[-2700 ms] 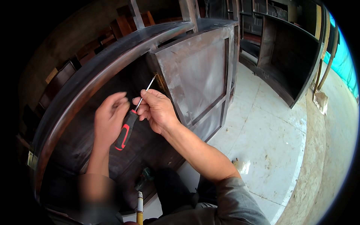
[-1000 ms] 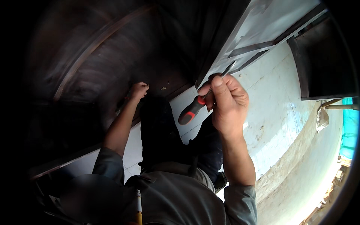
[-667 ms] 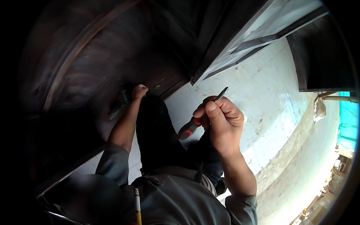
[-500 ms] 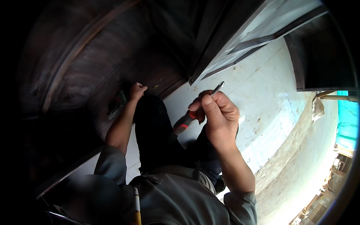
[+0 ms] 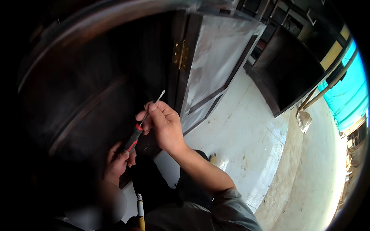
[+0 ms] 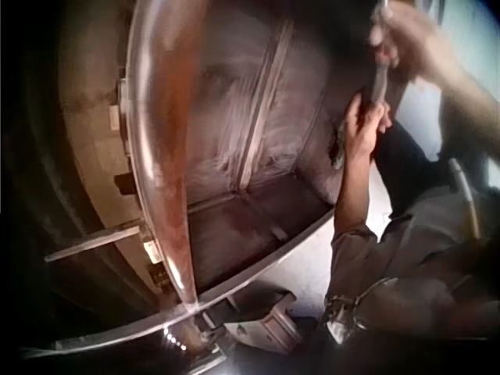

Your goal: The person attaches a cabinet door to a wooden cabinet using a screwdriver and a power drill. They align the door, insert screws into the hinge, and tighten them to secure the door in place.

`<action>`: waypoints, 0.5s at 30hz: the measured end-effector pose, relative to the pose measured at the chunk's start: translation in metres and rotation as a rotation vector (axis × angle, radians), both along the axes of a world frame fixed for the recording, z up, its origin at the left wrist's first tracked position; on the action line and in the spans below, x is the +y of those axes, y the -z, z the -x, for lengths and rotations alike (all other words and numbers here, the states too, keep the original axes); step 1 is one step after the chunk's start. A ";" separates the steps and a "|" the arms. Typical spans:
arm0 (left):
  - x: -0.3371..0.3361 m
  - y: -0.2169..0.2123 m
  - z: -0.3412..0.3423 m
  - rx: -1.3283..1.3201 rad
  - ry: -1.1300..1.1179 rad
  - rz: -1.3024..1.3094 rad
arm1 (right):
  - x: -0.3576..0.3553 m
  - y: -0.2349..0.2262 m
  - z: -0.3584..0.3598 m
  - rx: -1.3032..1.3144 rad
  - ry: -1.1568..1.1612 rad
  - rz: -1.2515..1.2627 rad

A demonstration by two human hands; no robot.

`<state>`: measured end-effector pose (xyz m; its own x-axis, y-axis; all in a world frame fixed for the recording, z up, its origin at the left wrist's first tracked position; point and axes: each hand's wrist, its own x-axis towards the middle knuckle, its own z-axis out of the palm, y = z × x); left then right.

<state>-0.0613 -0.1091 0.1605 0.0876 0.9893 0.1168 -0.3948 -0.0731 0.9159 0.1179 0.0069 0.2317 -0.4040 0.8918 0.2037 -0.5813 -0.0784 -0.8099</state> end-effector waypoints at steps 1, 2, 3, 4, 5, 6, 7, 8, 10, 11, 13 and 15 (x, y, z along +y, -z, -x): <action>0.003 -0.009 -0.001 0.071 -0.092 -0.008 | 0.005 -0.008 0.003 0.015 0.006 -0.009; 0.005 -0.020 -0.006 0.141 -0.187 -0.011 | 0.009 -0.016 0.006 0.031 0.010 -0.012; 0.006 -0.033 -0.011 0.210 -0.284 -0.014 | 0.013 -0.024 0.009 0.048 0.013 -0.016; 0.010 -0.046 -0.017 0.245 -0.340 -0.027 | 0.018 -0.031 0.007 0.048 0.031 -0.036; 0.014 -0.055 -0.021 0.299 -0.365 -0.047 | 0.023 -0.035 0.007 0.052 0.041 -0.042; 0.018 -0.064 -0.025 0.351 -0.390 -0.068 | 0.029 -0.038 0.006 0.055 0.050 -0.048; 0.020 -0.070 -0.026 0.405 -0.417 -0.086 | 0.032 -0.041 0.005 0.060 0.059 -0.052; 0.023 -0.072 -0.026 0.444 -0.431 -0.099 | 0.035 -0.042 0.004 0.062 0.064 -0.031; 0.028 -0.071 -0.026 0.522 -0.464 -0.125 | 0.039 -0.043 0.002 0.060 0.076 -0.035; 0.029 -0.071 -0.026 0.502 -0.446 -0.127 | 0.040 -0.043 0.001 0.059 0.080 -0.036; 0.030 -0.071 -0.025 0.461 -0.410 -0.128 | 0.041 -0.042 0.001 0.056 0.076 -0.028; 0.034 -0.067 -0.025 0.496 -0.434 -0.174 | 0.041 -0.043 0.001 0.048 0.074 -0.030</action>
